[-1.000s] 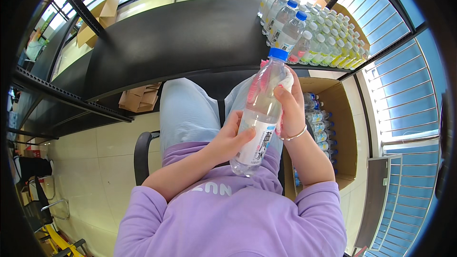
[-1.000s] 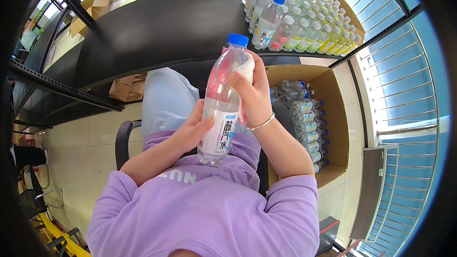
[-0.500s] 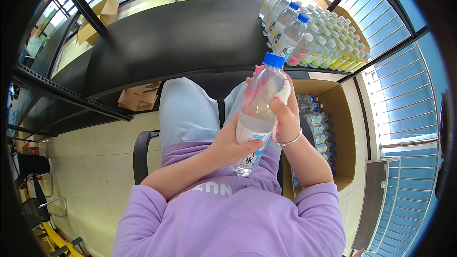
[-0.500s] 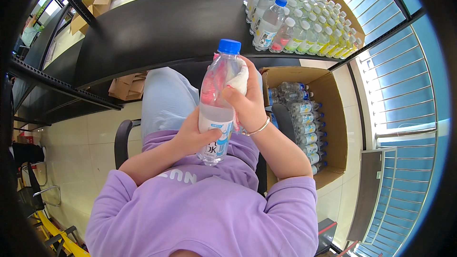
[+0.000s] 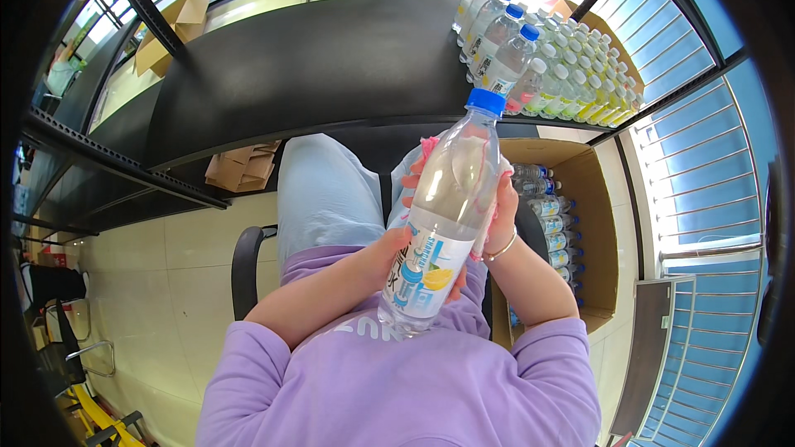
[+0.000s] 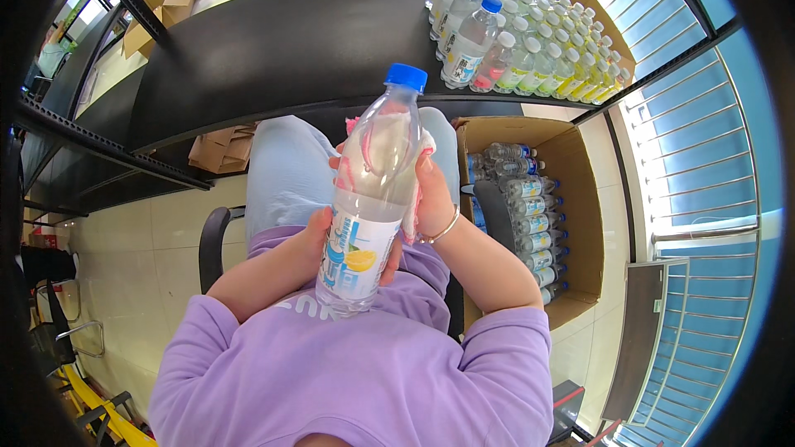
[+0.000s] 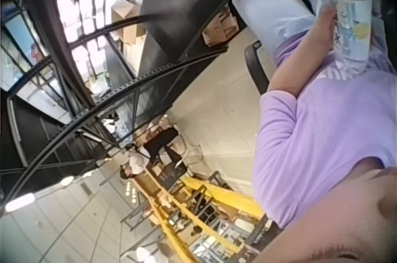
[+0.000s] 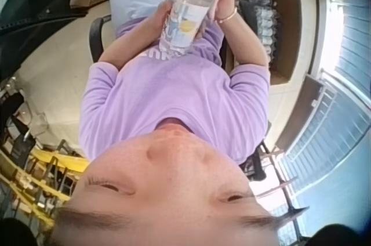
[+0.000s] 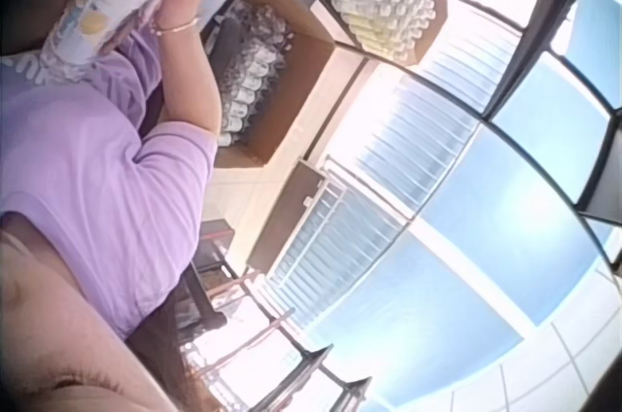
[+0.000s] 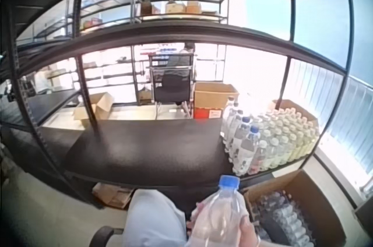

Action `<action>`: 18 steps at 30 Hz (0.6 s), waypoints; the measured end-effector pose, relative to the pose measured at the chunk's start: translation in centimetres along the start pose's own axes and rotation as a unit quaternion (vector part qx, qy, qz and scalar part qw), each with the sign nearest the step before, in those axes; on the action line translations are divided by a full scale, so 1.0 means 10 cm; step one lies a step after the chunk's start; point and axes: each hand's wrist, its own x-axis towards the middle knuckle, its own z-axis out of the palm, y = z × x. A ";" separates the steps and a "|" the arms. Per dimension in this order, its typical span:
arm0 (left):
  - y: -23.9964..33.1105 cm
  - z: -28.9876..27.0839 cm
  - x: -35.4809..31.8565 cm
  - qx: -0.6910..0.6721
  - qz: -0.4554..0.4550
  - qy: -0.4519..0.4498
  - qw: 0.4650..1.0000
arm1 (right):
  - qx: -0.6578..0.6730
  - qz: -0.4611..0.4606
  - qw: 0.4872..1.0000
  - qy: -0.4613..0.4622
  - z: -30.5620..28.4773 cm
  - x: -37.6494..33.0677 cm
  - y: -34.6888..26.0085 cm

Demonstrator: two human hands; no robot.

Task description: The person sits at a table and repeatedly wraps a pink decorative ribbon around the neck of a plastic water bottle. They adjust the ribbon, tighten the bottle cap, and place the bottle on the table before picking up another one to repeat the process.

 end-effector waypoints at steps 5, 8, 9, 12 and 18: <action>-0.04 -0.08 -0.03 -0.011 0.012 0.006 1.000 | 0.002 0.007 1.000 0.000 0.00 0.00 0.01; -0.03 -0.03 -0.02 0.014 0.026 0.052 0.998 | 0.011 0.008 1.000 0.027 0.03 -0.02 -0.01; -0.01 0.00 -0.01 0.027 0.034 0.075 0.996 | 0.016 0.009 0.999 0.039 0.04 -0.02 -0.02; 0.03 0.04 -0.02 0.060 0.035 0.129 0.989 | 0.028 -0.019 0.999 0.040 0.03 -0.03 0.00; 0.07 0.11 -0.01 0.002 0.034 0.178 0.983 | 0.079 -0.021 0.996 0.045 0.10 -0.04 0.00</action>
